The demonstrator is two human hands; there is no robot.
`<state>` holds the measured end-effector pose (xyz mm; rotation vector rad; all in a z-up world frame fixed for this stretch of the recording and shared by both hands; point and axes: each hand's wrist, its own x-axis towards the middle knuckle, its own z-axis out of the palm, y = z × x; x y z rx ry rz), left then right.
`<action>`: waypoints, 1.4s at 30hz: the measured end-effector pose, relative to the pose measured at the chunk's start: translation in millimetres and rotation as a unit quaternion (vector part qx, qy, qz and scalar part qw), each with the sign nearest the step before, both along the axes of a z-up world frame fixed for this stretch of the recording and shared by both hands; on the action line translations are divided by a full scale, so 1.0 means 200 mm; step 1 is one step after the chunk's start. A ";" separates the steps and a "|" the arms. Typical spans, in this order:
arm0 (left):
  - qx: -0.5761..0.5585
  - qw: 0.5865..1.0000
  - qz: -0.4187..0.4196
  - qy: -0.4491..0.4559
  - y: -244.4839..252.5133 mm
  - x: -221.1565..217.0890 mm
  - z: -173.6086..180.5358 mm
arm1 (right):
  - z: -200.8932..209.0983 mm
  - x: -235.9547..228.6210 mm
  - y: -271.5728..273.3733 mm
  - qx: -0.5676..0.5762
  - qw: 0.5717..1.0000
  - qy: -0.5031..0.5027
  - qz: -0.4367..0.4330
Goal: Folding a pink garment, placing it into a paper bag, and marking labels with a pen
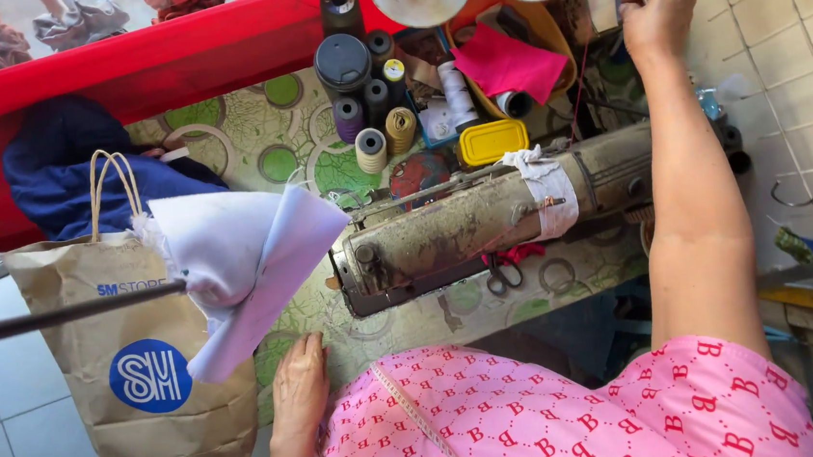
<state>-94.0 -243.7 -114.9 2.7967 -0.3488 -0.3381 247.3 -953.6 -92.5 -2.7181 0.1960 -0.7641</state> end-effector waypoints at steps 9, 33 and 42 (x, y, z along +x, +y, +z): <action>-0.041 0.998 0.035 -0.018 -0.07 0.10 0.13 | -0.08 0.09 -0.01 0.047 0.984 0.146 -0.086; -0.623 0.764 -0.083 0.148 -0.62 0.24 0.72 | 0.53 -1.92 1.80 0.535 0.840 0.043 0.076; -0.702 0.674 -0.020 0.226 -0.55 0.25 0.63 | 0.58 -2.01 2.07 0.567 0.817 0.042 0.101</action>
